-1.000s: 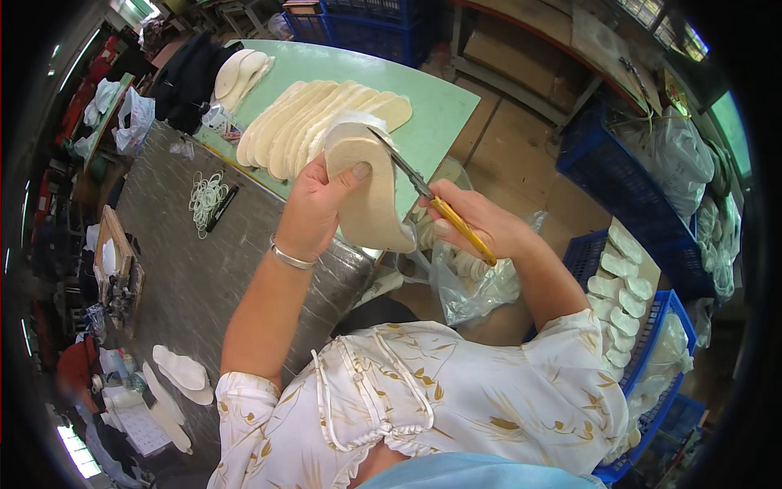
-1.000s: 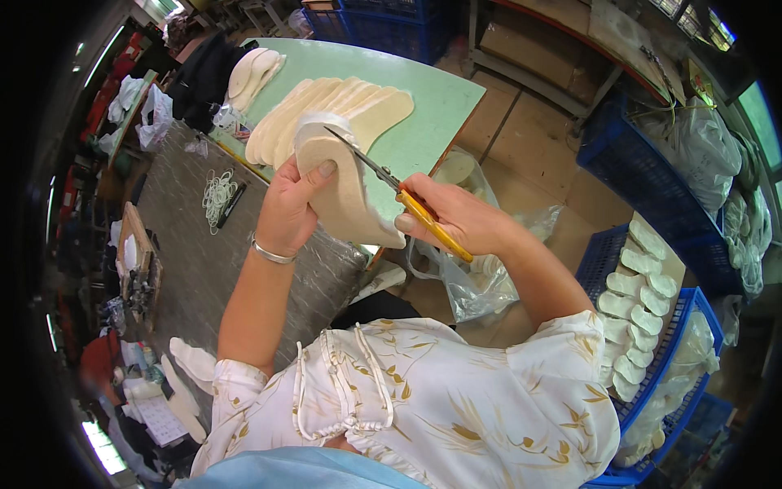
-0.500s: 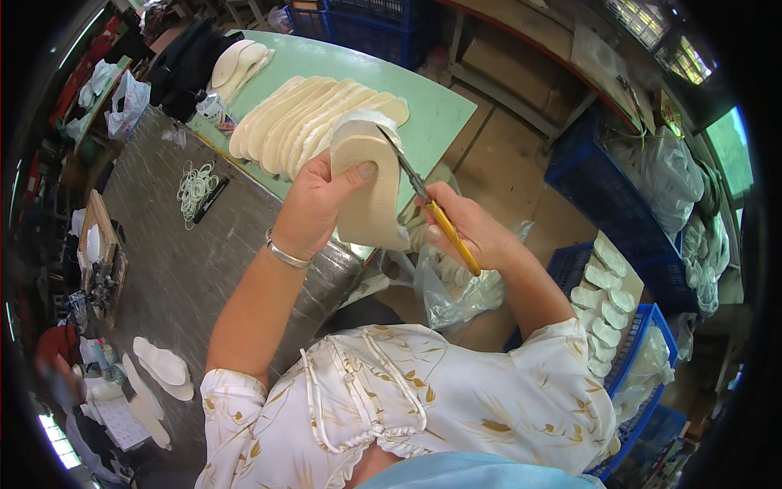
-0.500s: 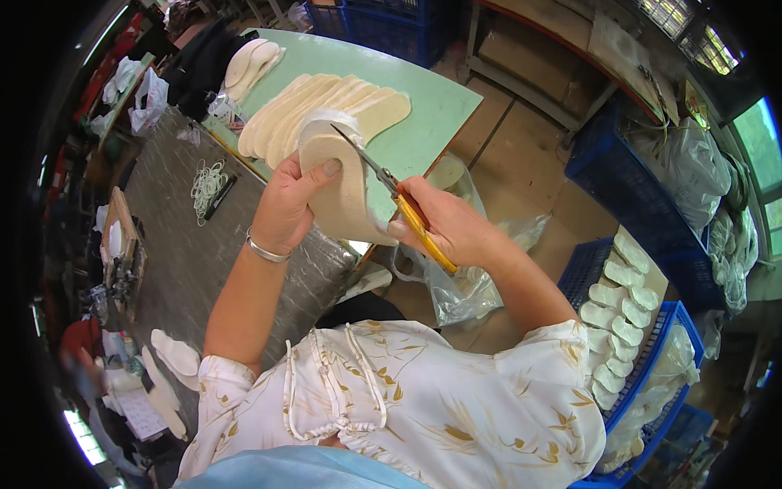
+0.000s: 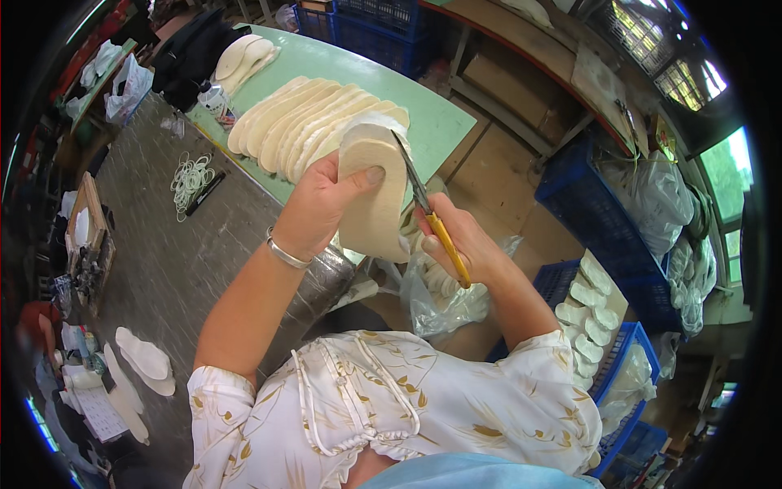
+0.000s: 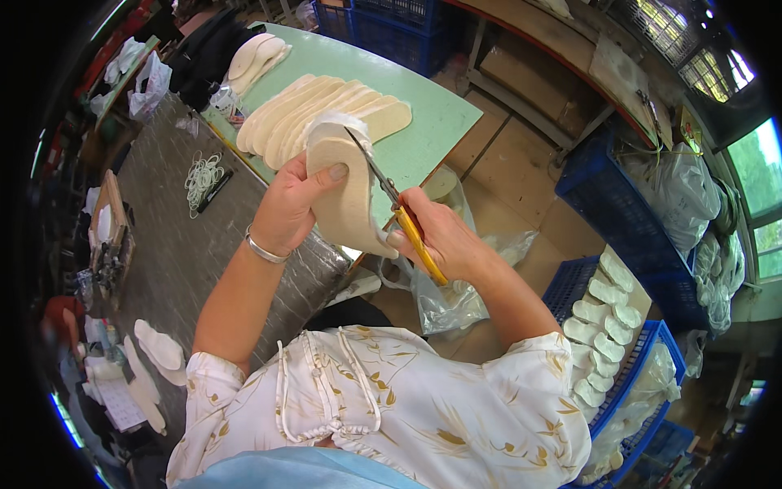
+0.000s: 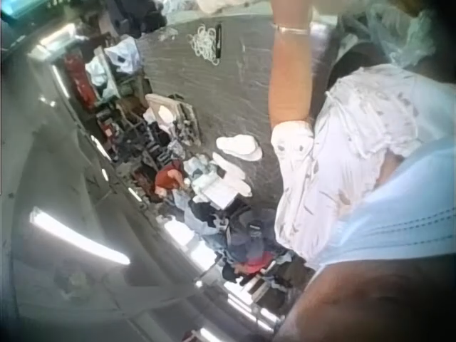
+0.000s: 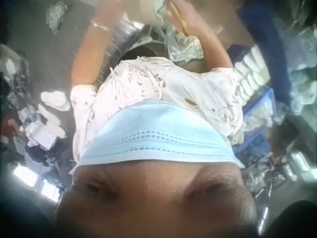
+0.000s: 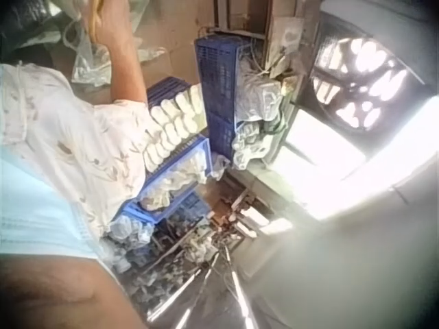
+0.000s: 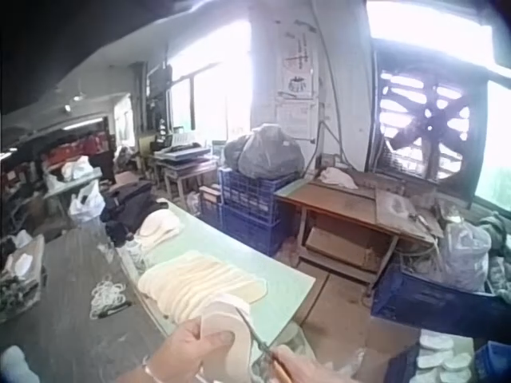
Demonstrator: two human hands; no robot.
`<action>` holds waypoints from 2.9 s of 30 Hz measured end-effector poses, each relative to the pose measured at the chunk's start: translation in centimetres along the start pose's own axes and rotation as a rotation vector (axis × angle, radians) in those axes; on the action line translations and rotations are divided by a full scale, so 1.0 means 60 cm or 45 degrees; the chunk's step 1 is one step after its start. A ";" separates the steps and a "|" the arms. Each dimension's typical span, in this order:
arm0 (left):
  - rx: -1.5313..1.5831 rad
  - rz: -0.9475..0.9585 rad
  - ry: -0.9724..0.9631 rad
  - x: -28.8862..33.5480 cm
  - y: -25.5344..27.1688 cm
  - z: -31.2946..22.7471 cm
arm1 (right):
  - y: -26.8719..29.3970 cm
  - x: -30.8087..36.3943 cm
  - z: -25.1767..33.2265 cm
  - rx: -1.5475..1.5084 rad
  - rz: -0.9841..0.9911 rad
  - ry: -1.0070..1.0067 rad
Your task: Trimming excess lining material from shoe insoles using scissors.
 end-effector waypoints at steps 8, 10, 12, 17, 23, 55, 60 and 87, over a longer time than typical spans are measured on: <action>-0.060 -0.017 0.053 0.000 0.001 -0.001 | 0.009 0.005 -0.008 -0.013 -0.006 -0.036; -0.049 -0.002 0.054 -0.002 -0.002 0.000 | 0.015 0.006 -0.002 -0.081 0.071 -0.003; -0.023 0.012 0.036 -0.001 0.000 0.004 | 0.015 0.003 0.004 -0.072 0.087 0.005; -0.062 -0.002 0.037 -0.004 -0.004 0.006 | 0.008 -0.001 -0.003 0.035 0.073 -0.045; -0.067 0.000 0.032 0.000 -0.004 0.004 | 0.001 -0.003 -0.001 0.034 0.006 -0.028; -0.500 0.247 0.314 -0.037 -0.037 -0.022 | 0.058 0.036 -0.011 0.288 0.061 -0.128; -0.553 0.308 0.356 -0.054 -0.038 -0.012 | 0.070 0.051 -0.013 0.273 0.081 -0.244; -0.714 0.419 0.444 -0.081 -0.070 0.021 | 0.095 0.075 -0.040 0.309 0.047 -0.245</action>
Point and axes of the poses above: each hand's wrist, its own x-axis away from the middle knuckle, its own y-axis out of the back of the hand, z = x × y, the point moved 5 cm from there along -x, towards the middle knuckle, and after that the axes turned 14 degrees about x, right-handed, at the moved point
